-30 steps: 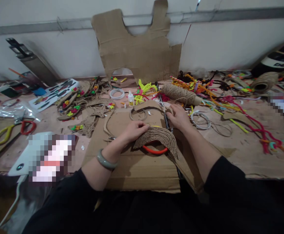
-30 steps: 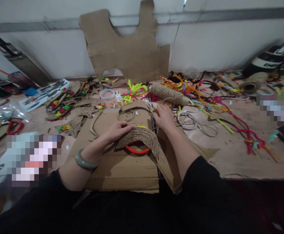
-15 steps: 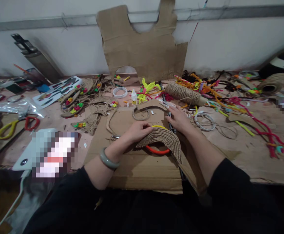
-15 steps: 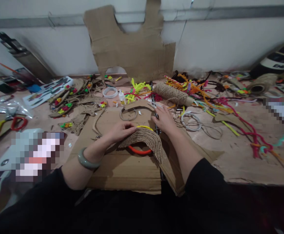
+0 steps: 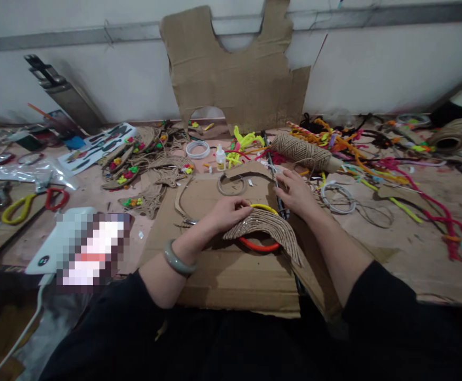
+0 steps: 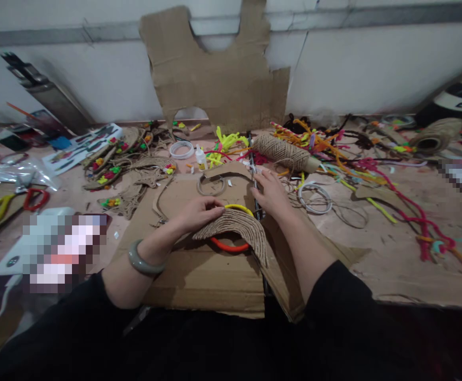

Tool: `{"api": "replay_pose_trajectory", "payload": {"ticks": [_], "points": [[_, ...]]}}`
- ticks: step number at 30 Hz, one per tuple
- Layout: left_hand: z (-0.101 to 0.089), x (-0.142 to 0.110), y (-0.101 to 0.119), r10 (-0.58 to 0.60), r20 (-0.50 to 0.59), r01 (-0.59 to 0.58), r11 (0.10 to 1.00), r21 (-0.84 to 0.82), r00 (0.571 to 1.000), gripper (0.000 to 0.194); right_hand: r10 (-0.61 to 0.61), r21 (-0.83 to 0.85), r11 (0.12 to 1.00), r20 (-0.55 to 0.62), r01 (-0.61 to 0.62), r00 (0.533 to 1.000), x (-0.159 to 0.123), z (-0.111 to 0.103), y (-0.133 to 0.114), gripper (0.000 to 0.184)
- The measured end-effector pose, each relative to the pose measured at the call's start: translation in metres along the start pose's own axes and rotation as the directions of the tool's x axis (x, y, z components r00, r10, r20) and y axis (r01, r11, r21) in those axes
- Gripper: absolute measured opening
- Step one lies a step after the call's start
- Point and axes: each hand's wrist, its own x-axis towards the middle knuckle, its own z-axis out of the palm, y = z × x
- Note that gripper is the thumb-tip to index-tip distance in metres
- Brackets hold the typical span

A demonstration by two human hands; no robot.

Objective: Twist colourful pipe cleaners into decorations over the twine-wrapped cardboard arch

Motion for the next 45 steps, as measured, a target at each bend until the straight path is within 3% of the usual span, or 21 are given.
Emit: {"api": "replay_pose_trajectory", "payload": {"ticks": [7, 21, 26, 30, 35, 40, 45], "points": [[0.003, 0.002, -0.010, 0.032, -0.002, -0.032, 0.998, -0.058, 0.999, 0.026, -0.016, 0.003, 1.000, 0.033, 0.016, 0.999, 0.001, -0.001, -0.001, 0.039], [0.001, 0.004, -0.007, -0.018, -0.013, 0.018, 1.000, -0.012, 1.000, 0.026, -0.014, 0.029, 1.000, 0.100, 0.011, 0.995, 0.002, -0.004, -0.005, 0.035], [0.003, 0.006, -0.012, -0.043, 0.006, 0.044, 0.991, -0.127, 0.999, 0.025, 0.030, 0.043, 0.999, 0.079, -0.033, 0.996, 0.002, -0.011, -0.014, 0.030], [0.002, 0.006, -0.011, -0.064, 0.040, 0.070, 0.981, -0.179, 0.997, 0.022, 0.084, 0.099, 0.992, -0.011, -0.082, 0.996, 0.002, -0.017, -0.021, 0.026], [-0.003, 0.004, -0.010, -0.040, -0.009, 0.040, 0.997, -0.060, 0.999, 0.019, 0.145, 0.179, 0.976, -0.097, -0.126, 0.985, 0.000, -0.017, -0.020, 0.027], [-0.007, 0.002, -0.009, -0.060, -0.006, 0.060, 0.997, 0.045, 0.998, 0.028, 0.167, 0.188, 0.971, -0.110, -0.144, 0.980, 0.001, -0.016, -0.016, 0.027], [-0.006, 0.002, -0.007, -0.065, -0.068, 0.068, 0.997, 0.048, 0.996, 0.028, 0.162, 0.198, 0.970, -0.102, -0.140, 0.981, 0.001, -0.016, -0.017, 0.027]]}}
